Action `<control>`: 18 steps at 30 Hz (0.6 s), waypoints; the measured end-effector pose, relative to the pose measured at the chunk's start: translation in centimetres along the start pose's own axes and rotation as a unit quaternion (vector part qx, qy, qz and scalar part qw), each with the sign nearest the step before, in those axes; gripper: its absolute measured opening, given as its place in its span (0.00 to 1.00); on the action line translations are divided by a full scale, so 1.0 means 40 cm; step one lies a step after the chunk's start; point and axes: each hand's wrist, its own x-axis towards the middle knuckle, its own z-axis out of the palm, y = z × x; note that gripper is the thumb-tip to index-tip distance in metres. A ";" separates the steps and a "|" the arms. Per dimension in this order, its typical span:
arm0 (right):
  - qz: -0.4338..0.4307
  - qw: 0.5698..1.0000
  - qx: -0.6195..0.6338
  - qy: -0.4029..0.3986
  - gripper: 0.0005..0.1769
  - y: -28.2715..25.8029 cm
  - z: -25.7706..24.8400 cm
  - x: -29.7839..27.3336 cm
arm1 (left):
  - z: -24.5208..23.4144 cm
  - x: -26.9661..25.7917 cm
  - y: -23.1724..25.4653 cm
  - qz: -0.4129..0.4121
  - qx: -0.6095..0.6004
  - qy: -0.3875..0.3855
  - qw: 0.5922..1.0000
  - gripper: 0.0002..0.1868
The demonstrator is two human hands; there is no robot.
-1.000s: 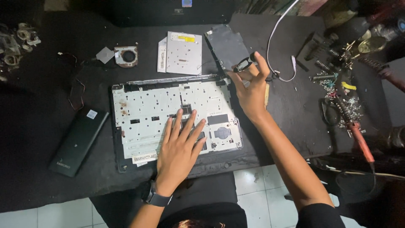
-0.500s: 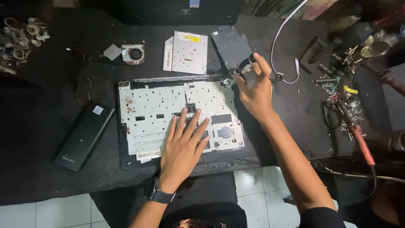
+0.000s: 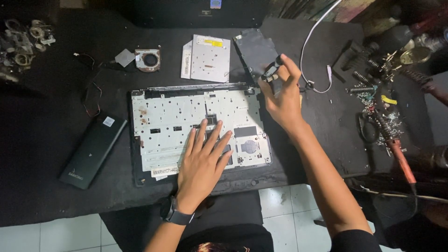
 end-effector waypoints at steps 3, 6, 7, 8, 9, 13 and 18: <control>0.023 0.999 -0.020 0.031 0.49 0.115 0.024 -0.062 | 0.001 -0.001 0.001 -0.004 -0.004 0.003 1.000 0.24; 0.020 1.000 -0.001 -0.010 0.47 0.017 -0.011 -0.004 | -0.008 0.001 0.003 -0.005 -0.016 -0.006 1.000 0.24; 0.020 1.000 -0.001 -0.011 0.47 0.017 -0.009 -0.005 | -0.006 0.000 0.002 -0.007 -0.016 -0.006 1.000 0.24; 0.018 1.000 0.004 -0.012 0.47 0.017 -0.007 -0.006 | -0.004 -0.001 0.002 -0.008 -0.014 -0.006 1.000 0.25; 0.015 1.000 0.009 -0.011 0.47 0.019 -0.006 -0.005 | -0.003 0.001 0.001 -0.007 -0.011 -0.005 1.000 0.25; 0.015 1.000 -0.002 -0.005 0.48 0.067 -0.004 -0.017 | -0.004 0.003 0.003 -0.006 -0.006 -0.001 1.000 0.24; 0.014 1.000 -0.004 0.028 0.50 0.083 0.015 -0.041 | -0.001 0.002 0.000 -0.007 -0.017 -0.004 1.000 0.25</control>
